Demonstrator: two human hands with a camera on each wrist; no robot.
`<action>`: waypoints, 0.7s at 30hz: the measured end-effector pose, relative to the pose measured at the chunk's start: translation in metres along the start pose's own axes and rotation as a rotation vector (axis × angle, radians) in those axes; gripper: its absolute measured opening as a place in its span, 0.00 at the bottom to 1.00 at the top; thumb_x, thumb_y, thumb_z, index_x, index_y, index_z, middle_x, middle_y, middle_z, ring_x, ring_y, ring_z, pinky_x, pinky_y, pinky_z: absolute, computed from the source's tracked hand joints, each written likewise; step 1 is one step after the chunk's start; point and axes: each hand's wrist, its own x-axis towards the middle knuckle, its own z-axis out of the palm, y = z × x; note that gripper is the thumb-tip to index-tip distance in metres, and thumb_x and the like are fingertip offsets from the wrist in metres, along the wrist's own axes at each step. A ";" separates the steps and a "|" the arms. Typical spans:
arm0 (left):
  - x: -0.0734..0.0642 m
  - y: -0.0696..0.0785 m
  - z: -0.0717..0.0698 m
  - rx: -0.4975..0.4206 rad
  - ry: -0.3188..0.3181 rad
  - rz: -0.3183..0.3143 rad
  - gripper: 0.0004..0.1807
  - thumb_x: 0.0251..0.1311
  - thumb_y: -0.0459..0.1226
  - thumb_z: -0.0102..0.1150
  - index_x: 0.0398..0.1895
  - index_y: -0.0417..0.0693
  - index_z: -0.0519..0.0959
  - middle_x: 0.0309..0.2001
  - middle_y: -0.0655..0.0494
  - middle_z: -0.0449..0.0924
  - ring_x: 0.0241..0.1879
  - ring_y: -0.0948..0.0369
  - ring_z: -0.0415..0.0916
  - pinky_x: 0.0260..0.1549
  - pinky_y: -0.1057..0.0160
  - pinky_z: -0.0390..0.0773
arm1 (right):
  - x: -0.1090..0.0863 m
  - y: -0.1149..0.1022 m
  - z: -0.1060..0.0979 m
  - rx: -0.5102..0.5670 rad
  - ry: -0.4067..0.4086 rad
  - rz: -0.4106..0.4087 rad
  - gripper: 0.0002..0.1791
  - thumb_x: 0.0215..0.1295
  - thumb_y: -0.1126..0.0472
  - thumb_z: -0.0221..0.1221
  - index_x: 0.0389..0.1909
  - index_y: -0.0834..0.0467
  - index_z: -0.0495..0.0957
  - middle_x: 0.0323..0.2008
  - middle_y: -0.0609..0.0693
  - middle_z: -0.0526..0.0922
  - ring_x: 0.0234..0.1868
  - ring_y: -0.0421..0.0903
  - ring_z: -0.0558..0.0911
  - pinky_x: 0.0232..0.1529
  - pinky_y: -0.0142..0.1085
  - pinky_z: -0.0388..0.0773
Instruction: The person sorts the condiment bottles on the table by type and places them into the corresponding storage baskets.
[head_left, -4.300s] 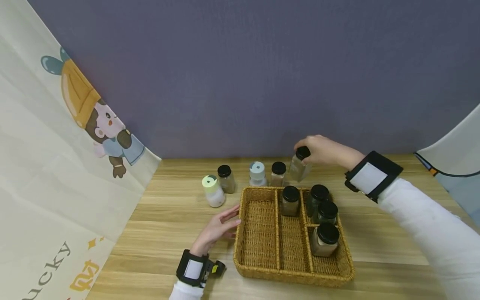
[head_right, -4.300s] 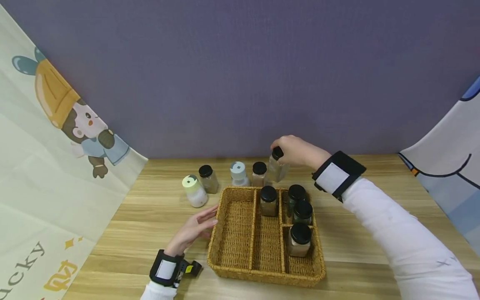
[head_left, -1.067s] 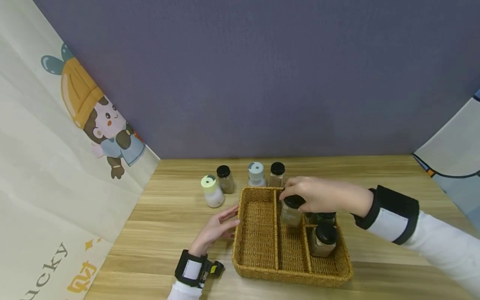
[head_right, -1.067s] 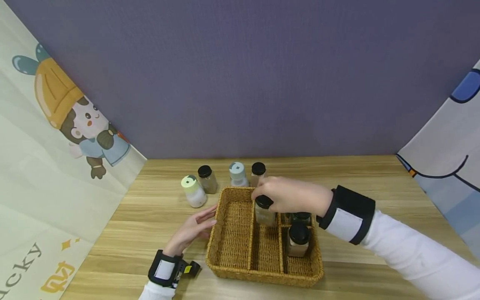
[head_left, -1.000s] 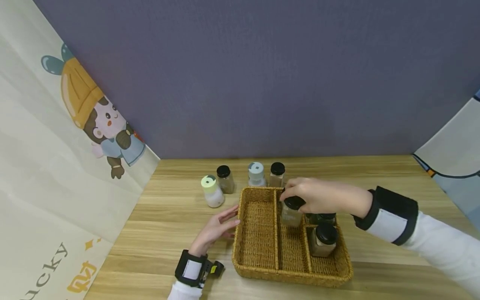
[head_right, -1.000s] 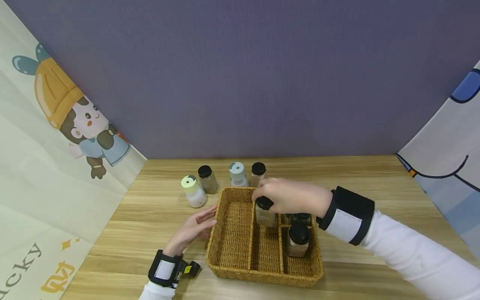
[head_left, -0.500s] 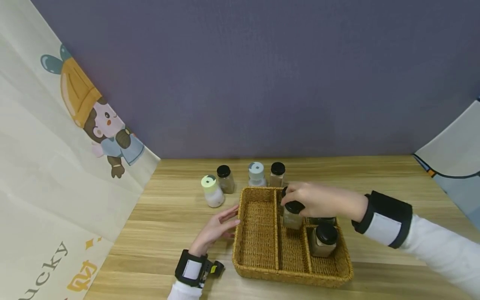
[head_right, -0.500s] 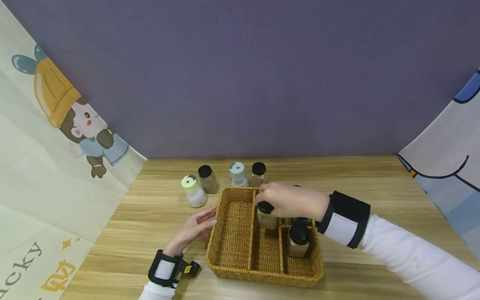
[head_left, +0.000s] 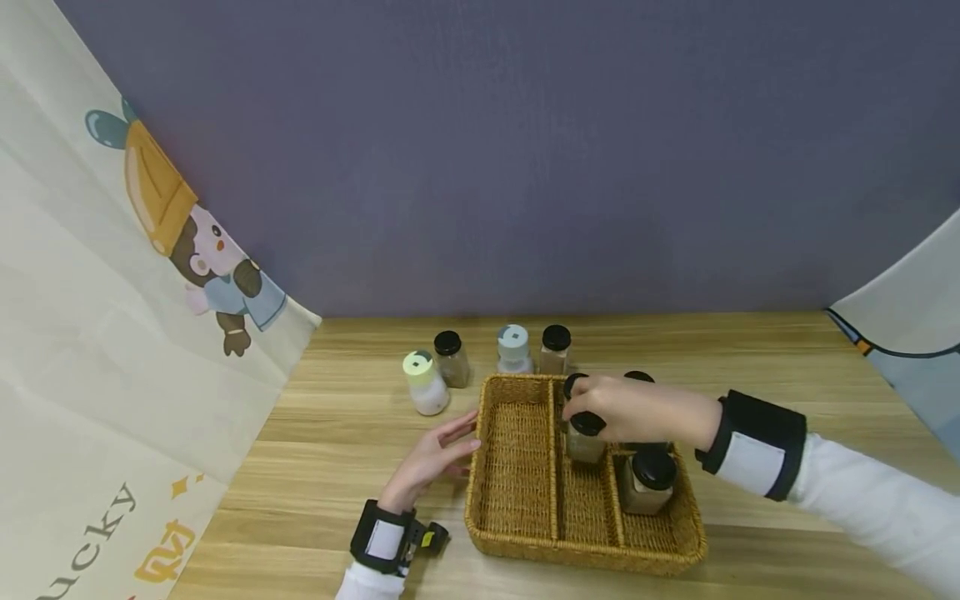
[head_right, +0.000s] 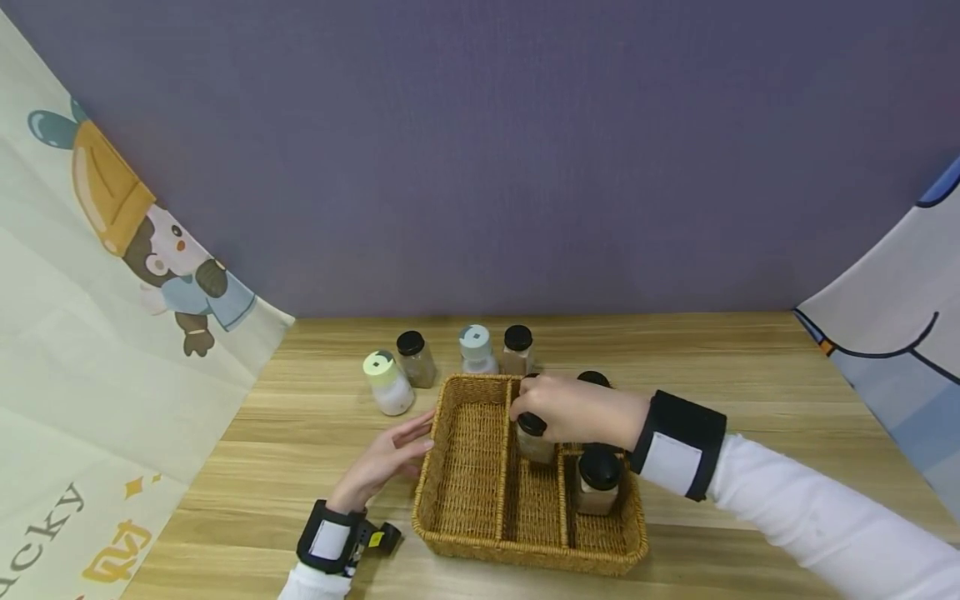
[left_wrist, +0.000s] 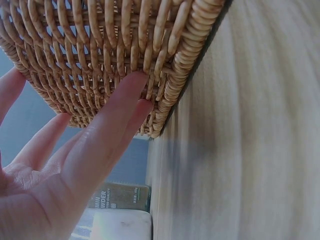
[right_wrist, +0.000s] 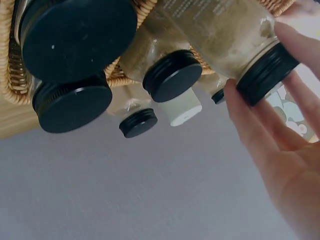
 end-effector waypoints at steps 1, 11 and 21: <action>0.000 0.000 0.000 0.000 0.001 0.000 0.35 0.53 0.40 0.58 0.65 0.47 0.57 0.64 0.39 0.53 0.52 0.45 0.68 0.39 0.54 0.78 | 0.001 0.000 0.001 0.003 -0.003 0.008 0.22 0.44 0.72 0.64 0.45 0.60 0.76 0.43 0.57 0.74 0.37 0.46 0.77 0.26 0.26 0.75; 0.000 -0.001 -0.001 -0.016 0.007 0.000 0.34 0.54 0.39 0.57 0.65 0.47 0.57 0.64 0.39 0.54 0.52 0.45 0.68 0.39 0.53 0.78 | 0.005 0.003 0.010 -0.013 -0.001 0.024 0.22 0.43 0.71 0.65 0.43 0.60 0.77 0.43 0.58 0.74 0.37 0.47 0.77 0.26 0.27 0.75; 0.000 -0.002 -0.001 0.010 0.011 0.004 0.36 0.51 0.42 0.60 0.64 0.48 0.58 0.64 0.40 0.55 0.51 0.46 0.69 0.39 0.54 0.78 | 0.006 0.007 0.018 -0.032 0.008 0.011 0.21 0.43 0.71 0.65 0.43 0.60 0.77 0.41 0.55 0.75 0.37 0.46 0.77 0.27 0.27 0.75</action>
